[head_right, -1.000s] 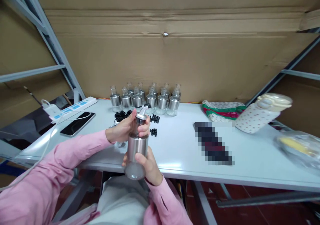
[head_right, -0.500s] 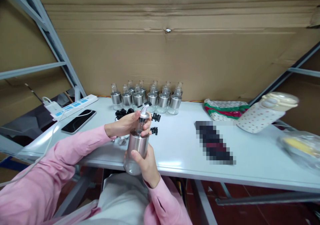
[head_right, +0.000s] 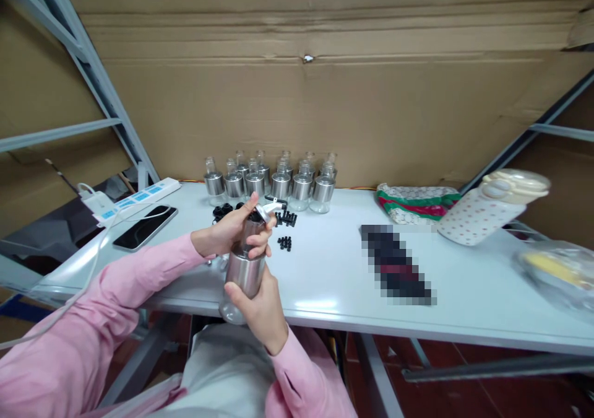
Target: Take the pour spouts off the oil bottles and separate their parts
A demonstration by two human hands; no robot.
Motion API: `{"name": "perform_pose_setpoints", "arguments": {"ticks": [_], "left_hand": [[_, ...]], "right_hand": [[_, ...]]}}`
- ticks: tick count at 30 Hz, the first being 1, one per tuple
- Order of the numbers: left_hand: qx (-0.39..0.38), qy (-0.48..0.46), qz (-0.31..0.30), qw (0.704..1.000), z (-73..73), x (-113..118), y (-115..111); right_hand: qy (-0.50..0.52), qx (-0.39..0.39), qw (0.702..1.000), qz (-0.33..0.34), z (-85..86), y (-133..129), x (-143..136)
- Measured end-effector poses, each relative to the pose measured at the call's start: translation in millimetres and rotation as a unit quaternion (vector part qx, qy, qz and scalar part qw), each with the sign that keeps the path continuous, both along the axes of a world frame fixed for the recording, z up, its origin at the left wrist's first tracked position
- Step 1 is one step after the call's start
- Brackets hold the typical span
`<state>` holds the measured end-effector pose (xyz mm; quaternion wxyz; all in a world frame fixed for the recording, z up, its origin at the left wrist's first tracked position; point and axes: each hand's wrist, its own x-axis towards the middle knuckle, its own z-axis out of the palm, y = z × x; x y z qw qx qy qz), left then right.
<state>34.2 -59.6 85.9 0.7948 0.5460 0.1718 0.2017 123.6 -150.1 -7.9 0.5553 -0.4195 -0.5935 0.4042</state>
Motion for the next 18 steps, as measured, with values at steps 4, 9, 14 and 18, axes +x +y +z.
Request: {"name": "perform_pose_setpoints", "arguments": {"ticks": [4, 9, 14, 18], "left_hand": [[0.014, -0.031, 0.034, 0.999, 8.7, -3, 4], [0.166, -0.112, 0.212, 0.956, 20.8, -10, 9], [0.353, -0.045, 0.190, 0.915, 18.7, -15, 1], [0.471, 0.040, 0.153, 0.868, 14.3, -16, -7]], "right_hand": [[0.023, -0.023, 0.999, 0.032, -4.1, 1, 4], [0.054, -0.026, 0.998, 0.030, -6.4, -1, 5], [0.083, -0.042, 0.996, -0.007, -4.8, 2, 5], [0.069, -0.032, 0.997, -0.005, -4.0, 2, 5]]}}
